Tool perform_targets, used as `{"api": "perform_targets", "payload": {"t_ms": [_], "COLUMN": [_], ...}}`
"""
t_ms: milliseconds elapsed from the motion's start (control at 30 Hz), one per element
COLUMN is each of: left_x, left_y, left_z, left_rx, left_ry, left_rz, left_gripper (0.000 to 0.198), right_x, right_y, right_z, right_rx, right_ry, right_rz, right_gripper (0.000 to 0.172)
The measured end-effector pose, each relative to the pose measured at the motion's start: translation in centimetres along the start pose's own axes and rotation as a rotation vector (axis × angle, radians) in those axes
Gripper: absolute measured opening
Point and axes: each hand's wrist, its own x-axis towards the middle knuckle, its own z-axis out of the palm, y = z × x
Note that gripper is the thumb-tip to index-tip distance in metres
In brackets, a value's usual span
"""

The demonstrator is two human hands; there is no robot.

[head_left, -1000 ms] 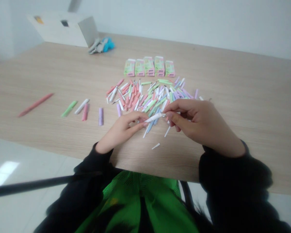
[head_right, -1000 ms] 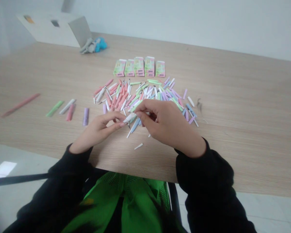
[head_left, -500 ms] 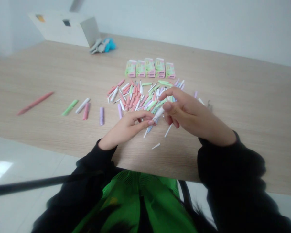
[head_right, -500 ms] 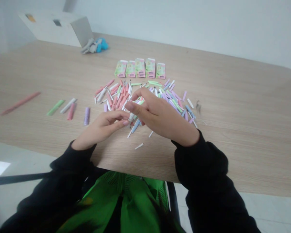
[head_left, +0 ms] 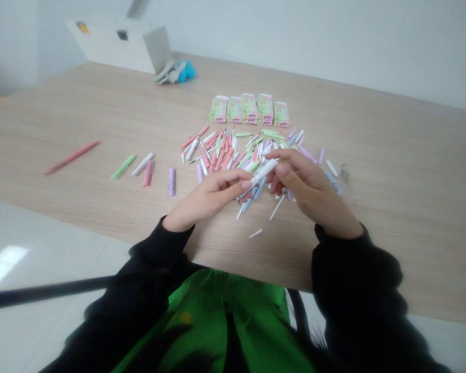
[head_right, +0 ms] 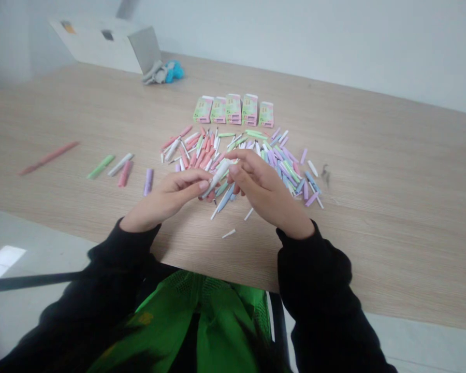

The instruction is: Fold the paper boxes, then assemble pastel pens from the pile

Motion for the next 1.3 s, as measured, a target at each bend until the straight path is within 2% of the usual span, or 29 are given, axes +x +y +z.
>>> {"api": "perform_targets", "payload": {"t_ms": [67,167,233,367,467,567,667,833,933,1100,1300], "left_x": [-0.1,-0.3,-0.4,-0.3,-0.1,-0.1,-0.3,-0.7,-0.9,-1.6,-4.1], "left_y": [-0.1,0.6,1.4,2.9,3.1,3.2,3.6,4.1,3.8,2.0,-0.8], "left_z": [0.2,0.4,0.4,0.0,-0.3,-0.5,-0.8,-1.7,-2.2,-2.9,-4.6], "left_rx": [0.030,0.196,0.315,0.370,0.312,0.284,0.268,0.239,0.214,0.196,0.211], "left_ry": [0.054,0.241,0.311,0.278,0.241,0.220,0.248,0.311,0.366,0.476,0.566], "left_rz": [-0.010,-0.007,0.016,0.049,0.045,0.019,0.010,-0.050,-0.062,-0.117,-0.104], "left_gripper": [0.016,0.018,0.014,0.006,0.007,0.006,0.005,0.004,0.005,0.003,0.008], "right_x": [-0.1,-0.4,-0.4,-0.7,-0.9,-0.9,-0.9,-0.8,-0.9,-0.8,-0.5], "right_y": [0.8,2.4,3.5,4.8,4.8,4.5,4.6,4.9,5.1,5.7,5.9], "right_z": [0.3,1.0,1.6,2.5,2.8,2.8,2.7,2.8,3.0,3.3,2.6], "right_rx": [0.074,0.263,0.435,0.725,0.863,0.971,1.033,1.045,1.039,1.068,1.092], "right_ry": [0.018,0.060,0.068,-0.007,-0.087,-0.106,-0.063,-0.034,-0.006,0.122,0.203], "right_rz": [0.033,0.117,0.191,0.361,0.472,0.568,0.614,0.604,0.613,0.674,0.723], "right_gripper": [0.026,0.016,0.012,0.012,0.015,0.019,0.021,0.018,0.022,0.028,0.020]}}
